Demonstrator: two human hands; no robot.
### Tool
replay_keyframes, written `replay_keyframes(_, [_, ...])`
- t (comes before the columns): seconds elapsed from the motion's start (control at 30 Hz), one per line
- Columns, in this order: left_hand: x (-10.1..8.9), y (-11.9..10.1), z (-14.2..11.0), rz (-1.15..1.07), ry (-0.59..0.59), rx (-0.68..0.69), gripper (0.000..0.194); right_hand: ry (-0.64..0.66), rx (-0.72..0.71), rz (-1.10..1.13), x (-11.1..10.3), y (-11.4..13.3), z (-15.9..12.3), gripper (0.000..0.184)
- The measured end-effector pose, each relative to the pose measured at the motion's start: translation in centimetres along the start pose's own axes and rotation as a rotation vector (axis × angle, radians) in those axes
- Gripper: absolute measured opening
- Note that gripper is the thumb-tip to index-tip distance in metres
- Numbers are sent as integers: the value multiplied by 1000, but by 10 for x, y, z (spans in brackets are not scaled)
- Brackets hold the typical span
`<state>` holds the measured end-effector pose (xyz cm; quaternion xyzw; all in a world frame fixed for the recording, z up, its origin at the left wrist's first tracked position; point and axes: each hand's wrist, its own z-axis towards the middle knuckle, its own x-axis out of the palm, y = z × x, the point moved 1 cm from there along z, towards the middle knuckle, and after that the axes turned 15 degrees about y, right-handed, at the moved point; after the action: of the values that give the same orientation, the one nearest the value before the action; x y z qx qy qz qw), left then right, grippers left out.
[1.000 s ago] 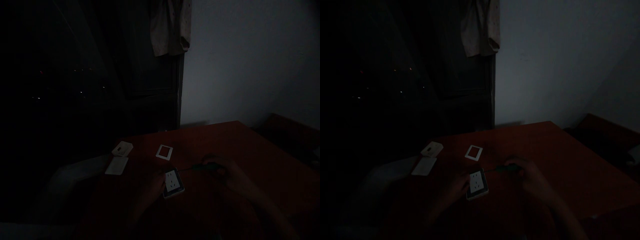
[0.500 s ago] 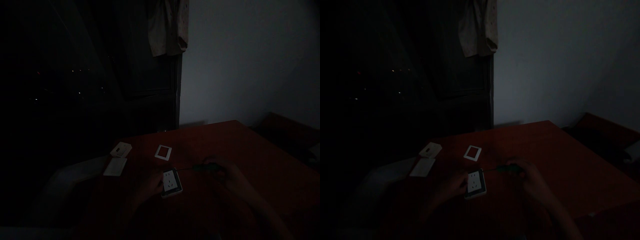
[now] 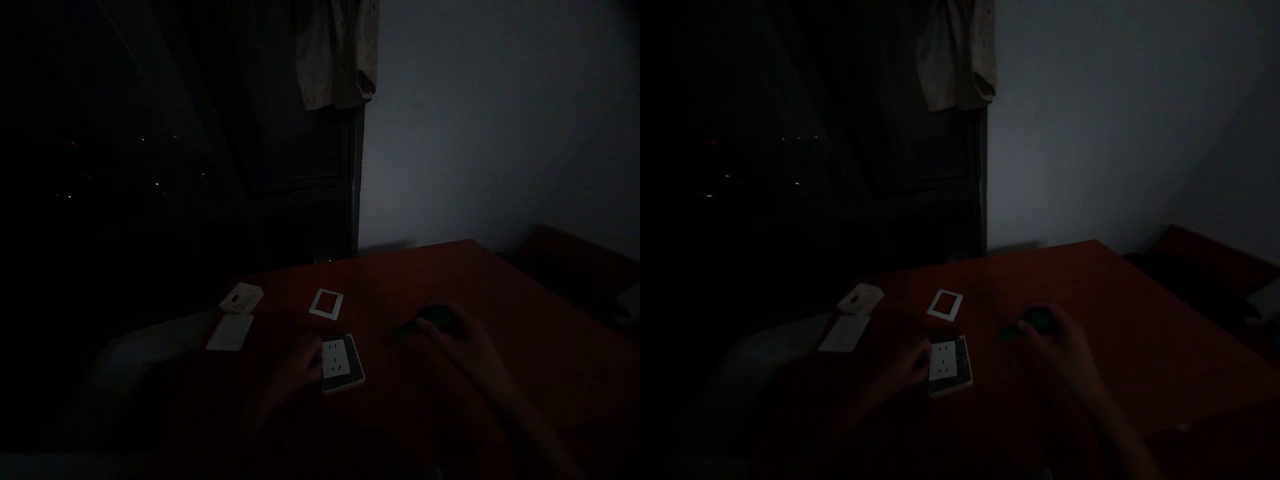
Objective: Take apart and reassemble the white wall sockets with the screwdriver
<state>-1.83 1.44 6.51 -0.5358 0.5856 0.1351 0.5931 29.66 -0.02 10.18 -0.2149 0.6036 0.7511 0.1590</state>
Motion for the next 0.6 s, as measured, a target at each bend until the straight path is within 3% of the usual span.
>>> replay_keyframes(0.1, [-3,2,0,-20,-35,-15,7,-27,10,114,5,4,2,27])
replay_keyframes(0.2, [-6,3,0,-51,-98,-36,5,141,34,273,22,9,7,27])
replay_keyframes(0.3, [-8,-1,2,-119,-180,-39,3,336,-1,225,50,14,15,25])
replay_keyframes(0.47, [-7,-15,4,-202,-280,-13,3,507,75,294,95,19,34,33])
replay_keyframes(0.6, [-5,-21,-2,-267,-345,-11,3,554,62,324,106,16,40,29])
